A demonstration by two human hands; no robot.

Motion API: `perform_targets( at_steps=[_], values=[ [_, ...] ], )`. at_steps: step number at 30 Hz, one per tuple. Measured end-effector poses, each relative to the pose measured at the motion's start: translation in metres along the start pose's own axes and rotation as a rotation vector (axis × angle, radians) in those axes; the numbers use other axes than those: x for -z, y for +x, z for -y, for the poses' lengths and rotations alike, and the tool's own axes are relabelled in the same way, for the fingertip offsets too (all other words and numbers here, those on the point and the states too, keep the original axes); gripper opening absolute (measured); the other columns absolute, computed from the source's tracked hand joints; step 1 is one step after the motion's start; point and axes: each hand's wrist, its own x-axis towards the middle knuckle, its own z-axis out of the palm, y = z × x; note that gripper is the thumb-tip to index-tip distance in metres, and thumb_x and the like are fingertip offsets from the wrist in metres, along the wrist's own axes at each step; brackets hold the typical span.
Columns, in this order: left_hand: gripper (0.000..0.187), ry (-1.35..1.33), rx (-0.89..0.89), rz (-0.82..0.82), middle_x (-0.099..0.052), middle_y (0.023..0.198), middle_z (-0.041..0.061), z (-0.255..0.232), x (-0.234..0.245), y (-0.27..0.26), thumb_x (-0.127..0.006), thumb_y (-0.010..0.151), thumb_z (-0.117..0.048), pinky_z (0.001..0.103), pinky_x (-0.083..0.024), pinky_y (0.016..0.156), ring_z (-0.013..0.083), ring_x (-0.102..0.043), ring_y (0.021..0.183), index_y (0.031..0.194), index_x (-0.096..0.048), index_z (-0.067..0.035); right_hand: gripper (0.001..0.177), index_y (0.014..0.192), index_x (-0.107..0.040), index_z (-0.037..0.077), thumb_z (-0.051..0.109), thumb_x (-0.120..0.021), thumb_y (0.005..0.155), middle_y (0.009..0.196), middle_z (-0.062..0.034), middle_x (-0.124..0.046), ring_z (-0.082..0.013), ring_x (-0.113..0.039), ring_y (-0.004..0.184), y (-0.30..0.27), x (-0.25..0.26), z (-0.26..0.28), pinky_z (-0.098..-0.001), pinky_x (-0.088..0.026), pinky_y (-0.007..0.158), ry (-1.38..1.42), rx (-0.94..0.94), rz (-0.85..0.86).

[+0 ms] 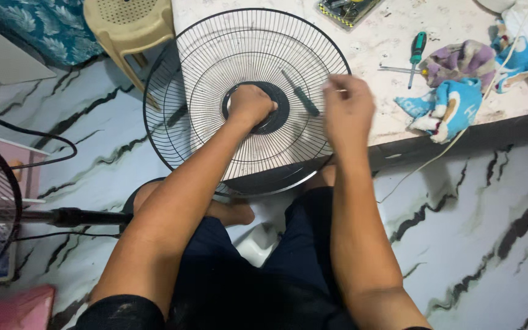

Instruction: The person aligns and secures the front wire cage of an electric fan onto its base using a screwdriver. They repeatedly tighten the central hub nut to fasten the cage in place.

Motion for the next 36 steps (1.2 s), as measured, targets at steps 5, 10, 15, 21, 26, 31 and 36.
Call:
perform_targets(
  at_steps=[5, 10, 15, 21, 26, 31, 36],
  values=[
    [0.015, -0.138, 0.189, 0.174, -0.073, 0.063, 0.007, 0.002, 0.008, 0.000, -0.085, 0.075, -0.018, 0.027, -0.051, 0.051, 0.0118, -0.065, 0.051, 0.076, -0.079, -0.004, 0.023, 0.108, -0.077, 0.005, 0.016, -0.071, 0.089, 0.105, -0.0157, -0.076, -0.0260, -0.073, 0.094, -0.004, -0.025, 0.025, -0.0375, -0.055, 0.087, -0.253, -0.090, 0.424],
    [0.011, -0.376, 0.157, 0.270, -0.070, 0.063, 0.008, 0.018, 0.010, 0.018, -0.080, 0.079, -0.008, 0.027, -0.049, 0.044, 0.0122, -0.062, 0.047, 0.075, -0.077, 0.001, 0.027, 0.110, -0.076, 0.005, 0.013, -0.071, 0.085, 0.106, -0.0179, -0.076, -0.0298, -0.074, 0.098, 0.001, -0.053, 0.017, -0.0382, -0.057, 0.090, -0.366, -0.098, 0.678],
    [0.006, -0.424, 0.150, 0.237, -0.072, 0.066, 0.008, 0.045, 0.017, 0.032, -0.075, 0.079, -0.001, 0.028, -0.051, 0.044, 0.0138, -0.065, 0.049, 0.082, -0.078, 0.003, 0.028, 0.112, -0.076, 0.007, 0.013, -0.073, 0.084, 0.107, -0.0175, -0.074, -0.0297, -0.073, 0.099, 0.014, -0.063, -0.002, -0.0373, -0.056, 0.089, -0.384, -0.100, 0.652],
    [0.013, -0.270, 0.010, 0.249, -0.074, 0.067, 0.008, 0.053, 0.023, 0.021, -0.078, 0.076, -0.004, 0.026, -0.052, 0.045, 0.0122, -0.069, 0.051, 0.089, -0.078, -0.002, 0.023, 0.108, -0.078, 0.009, 0.021, -0.074, 0.088, 0.104, -0.0157, -0.077, -0.0282, -0.074, 0.095, 0.020, -0.071, -0.005, -0.0369, -0.056, 0.089, -0.471, -0.155, 0.695],
    [0.012, -0.391, 0.063, 0.224, -0.075, 0.070, 0.010, 0.050, 0.028, 0.014, -0.074, 0.077, -0.005, 0.031, -0.054, 0.049, 0.0158, -0.071, 0.055, 0.087, -0.078, -0.001, 0.019, 0.100, -0.080, 0.012, 0.023, -0.078, 0.085, 0.101, -0.0141, -0.075, -0.0316, -0.072, 0.093, 0.002, -0.083, -0.008, -0.0405, -0.055, 0.084, -0.481, 0.059, 0.556],
    [0.012, -0.074, -0.223, -0.100, -0.075, 0.076, 0.017, 0.046, 0.019, -0.003, -0.074, 0.076, -0.016, 0.041, -0.058, 0.069, 0.0315, -0.074, 0.070, 0.078, -0.079, -0.005, 0.010, 0.092, -0.079, 0.012, 0.019, -0.076, 0.085, 0.100, -0.0134, -0.072, -0.0343, -0.068, 0.093, -0.011, -0.089, -0.019, -0.0440, -0.054, 0.081, -0.472, 0.202, 0.441],
    [0.012, -0.032, -0.255, -0.122, -0.074, 0.081, 0.020, 0.040, 0.024, -0.018, -0.069, 0.079, -0.016, 0.047, -0.057, 0.073, 0.0385, -0.072, 0.077, 0.081, -0.076, -0.006, 0.008, 0.096, -0.071, 0.008, 0.012, -0.069, 0.089, 0.099, -0.0144, -0.070, -0.0352, -0.067, 0.094, -0.015, -0.092, -0.022, -0.0451, -0.054, 0.082, -0.467, 0.301, 0.445]
  ],
)
